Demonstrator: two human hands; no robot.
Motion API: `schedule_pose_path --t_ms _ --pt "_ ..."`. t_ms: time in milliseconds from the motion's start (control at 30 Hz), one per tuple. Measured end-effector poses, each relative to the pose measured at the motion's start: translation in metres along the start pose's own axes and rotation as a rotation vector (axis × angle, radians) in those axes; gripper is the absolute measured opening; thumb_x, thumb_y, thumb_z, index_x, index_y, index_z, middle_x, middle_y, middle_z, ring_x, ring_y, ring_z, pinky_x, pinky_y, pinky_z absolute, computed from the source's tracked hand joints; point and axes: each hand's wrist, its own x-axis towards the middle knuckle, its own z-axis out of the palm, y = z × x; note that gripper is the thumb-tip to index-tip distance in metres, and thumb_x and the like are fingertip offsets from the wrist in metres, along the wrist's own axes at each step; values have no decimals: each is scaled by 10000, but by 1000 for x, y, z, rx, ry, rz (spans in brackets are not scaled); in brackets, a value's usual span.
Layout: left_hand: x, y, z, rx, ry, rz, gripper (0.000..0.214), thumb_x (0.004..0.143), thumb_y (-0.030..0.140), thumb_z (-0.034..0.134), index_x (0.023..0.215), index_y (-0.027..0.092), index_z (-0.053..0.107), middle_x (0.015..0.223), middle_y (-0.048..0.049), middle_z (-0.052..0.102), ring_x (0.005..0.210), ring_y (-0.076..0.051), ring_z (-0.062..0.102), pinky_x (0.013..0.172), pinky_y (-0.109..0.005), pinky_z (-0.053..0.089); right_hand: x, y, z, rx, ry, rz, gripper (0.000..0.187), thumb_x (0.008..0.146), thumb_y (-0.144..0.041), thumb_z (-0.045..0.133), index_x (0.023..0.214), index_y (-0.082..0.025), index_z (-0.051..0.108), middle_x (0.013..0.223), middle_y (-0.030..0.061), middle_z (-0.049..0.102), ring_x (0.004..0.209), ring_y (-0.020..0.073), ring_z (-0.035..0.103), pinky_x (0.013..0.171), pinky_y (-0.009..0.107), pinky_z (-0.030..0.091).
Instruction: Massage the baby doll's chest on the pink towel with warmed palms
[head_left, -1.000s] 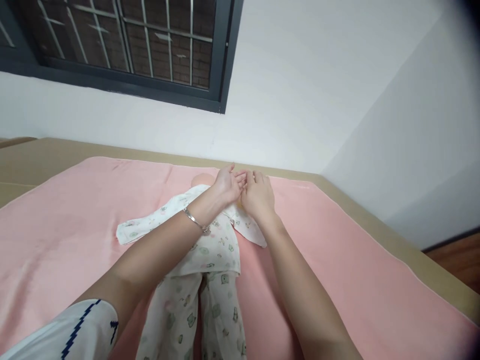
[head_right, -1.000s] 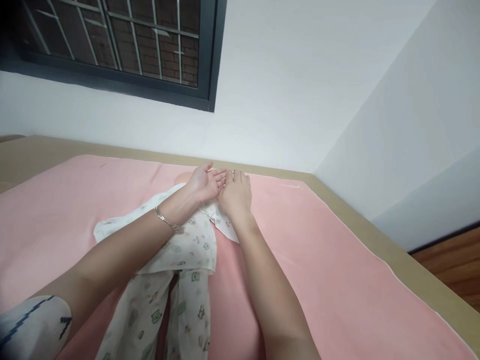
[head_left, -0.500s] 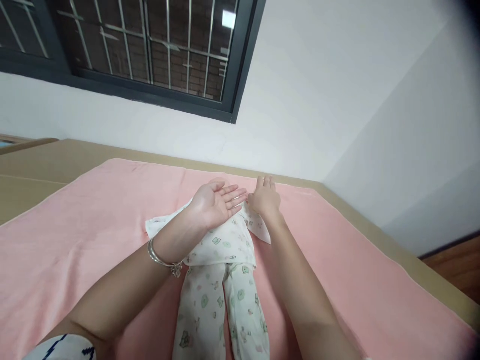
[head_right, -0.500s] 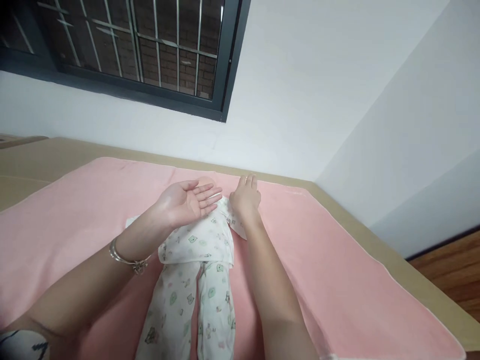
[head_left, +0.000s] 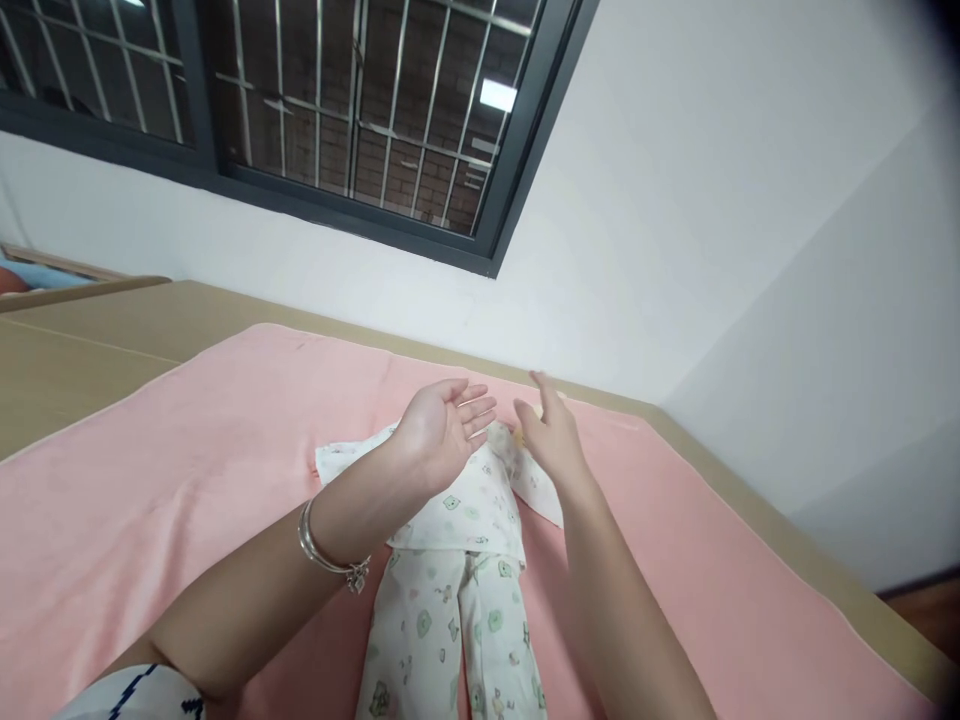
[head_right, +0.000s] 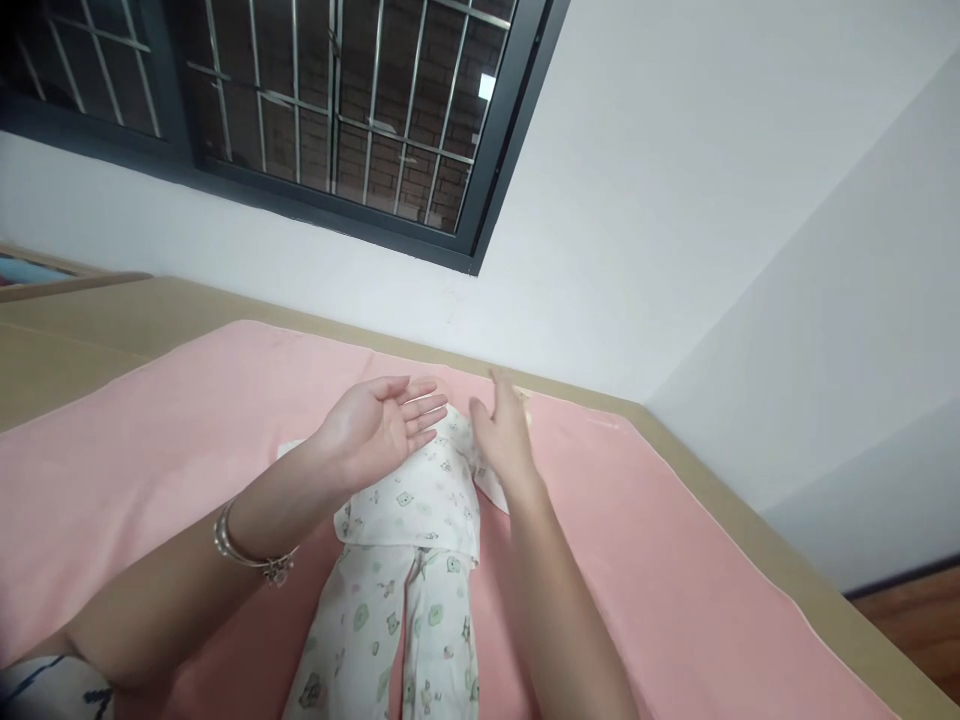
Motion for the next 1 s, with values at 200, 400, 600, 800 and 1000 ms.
schedule_pose_path --t_ms 200,400,600,800,1000 --pt "-20 -1 9 -29 -144 -14 472 973 409 331 1295 148 558 1264 -167 646 1304 -308 547 1156 -446 406 -69 -71 20 81 -147 -327 591 1041 -430 285 1583 -227 168 1647 40 132 1524 263 53 1251 555 106" --pt "-21 4 1 127 -13 120 583 973 470 323 1422 125 460 1450 -162 523 1432 -265 404 1226 -386 296 -110 -103 5 224 -332 -425 728 1022 -557 251 1583 -226 -75 1657 15 14 1512 266 -82 1265 535 77" --pt "-21 -30 -3 306 -69 407 600 983 495 302 1516 221 320 1590 -49 358 1502 -215 260 1266 -404 194 -120 -112 -14 494 -424 -384 772 1003 -635 230 1579 -227 -82 1660 29 37 1516 269 -76 1256 555 92" --pt "-41 -76 -10 678 -231 537 560 1008 564 219 1545 416 168 1649 138 122 1534 -181 31 1285 -392 148 -118 -98 -10 616 -209 -179 584 1035 -565 150 1575 -374 35 1649 -130 19 1512 186 -114 1281 465 23" --pt "-64 -82 -16 1024 -375 700 626 1029 454 222 1567 329 -74 1655 110 -31 1515 -203 -121 1302 -416 14 -115 -96 -18 774 -90 -315 577 1016 -601 175 1553 -390 206 1644 -143 65 1519 227 -58 1276 512 4"
